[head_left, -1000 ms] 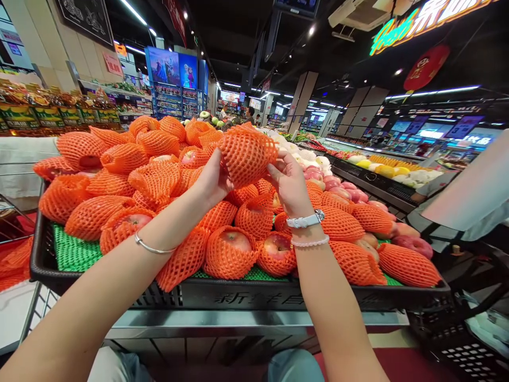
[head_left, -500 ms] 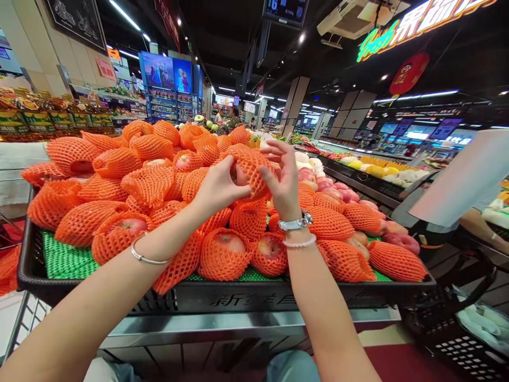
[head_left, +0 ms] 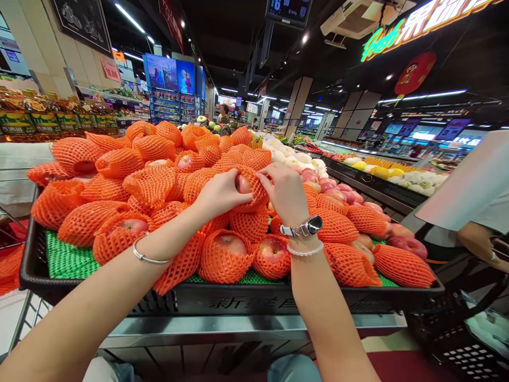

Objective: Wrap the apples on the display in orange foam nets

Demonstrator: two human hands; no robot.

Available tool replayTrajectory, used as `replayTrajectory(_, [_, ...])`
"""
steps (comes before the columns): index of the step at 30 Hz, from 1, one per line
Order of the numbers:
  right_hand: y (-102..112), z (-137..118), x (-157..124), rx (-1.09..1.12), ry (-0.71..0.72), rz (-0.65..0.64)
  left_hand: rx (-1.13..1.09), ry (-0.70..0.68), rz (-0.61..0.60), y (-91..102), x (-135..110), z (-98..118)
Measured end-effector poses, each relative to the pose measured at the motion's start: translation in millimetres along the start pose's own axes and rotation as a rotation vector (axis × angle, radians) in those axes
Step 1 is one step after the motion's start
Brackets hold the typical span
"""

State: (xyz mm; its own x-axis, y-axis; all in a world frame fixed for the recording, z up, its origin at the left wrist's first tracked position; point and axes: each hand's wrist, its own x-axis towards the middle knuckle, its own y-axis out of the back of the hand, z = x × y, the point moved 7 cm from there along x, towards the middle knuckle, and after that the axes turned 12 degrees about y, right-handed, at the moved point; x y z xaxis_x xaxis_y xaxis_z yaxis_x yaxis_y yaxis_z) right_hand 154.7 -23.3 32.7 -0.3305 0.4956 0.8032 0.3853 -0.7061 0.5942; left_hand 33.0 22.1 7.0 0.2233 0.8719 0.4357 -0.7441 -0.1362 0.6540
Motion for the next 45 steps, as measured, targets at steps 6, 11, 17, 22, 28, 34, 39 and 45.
replayTrajectory(6, [-11, 30, -5, 0.236, -0.218, 0.038, 0.048, -0.046, -0.023, -1.2, -3, 5])
replayTrajectory(11, [-21, 44, -10, 0.366, -0.292, 0.022, 0.089, -0.101, -0.052, -3.2, -3, 7])
replayTrajectory(17, [-4, 9, 0, 0.282, 0.017, 0.204, 0.094, -0.118, -0.067, -4.5, -4, 9])
replayTrajectory(22, [-13, 15, 1, 0.405, -0.069, 0.107, 0.122, -0.150, -0.092, -7.1, -8, 13])
replayTrajectory(28, [-9, 26, -4, 0.634, -0.091, -0.030, 0.183, -0.152, -0.079, -7.0, -8, 14])
replayTrajectory(34, [-4, 23, -6, 0.402, -0.079, -0.033, 0.190, -0.155, -0.063, -7.1, -10, 13])
replayTrajectory(39, [-8, 15, -2, 0.236, -0.028, 0.075, 0.230, -0.170, -0.069, -7.3, -9, 12])
replayTrajectory(45, [-22, 61, -12, 0.495, -0.461, 0.214, 0.328, -0.334, -0.108, -10.3, -13, 23])
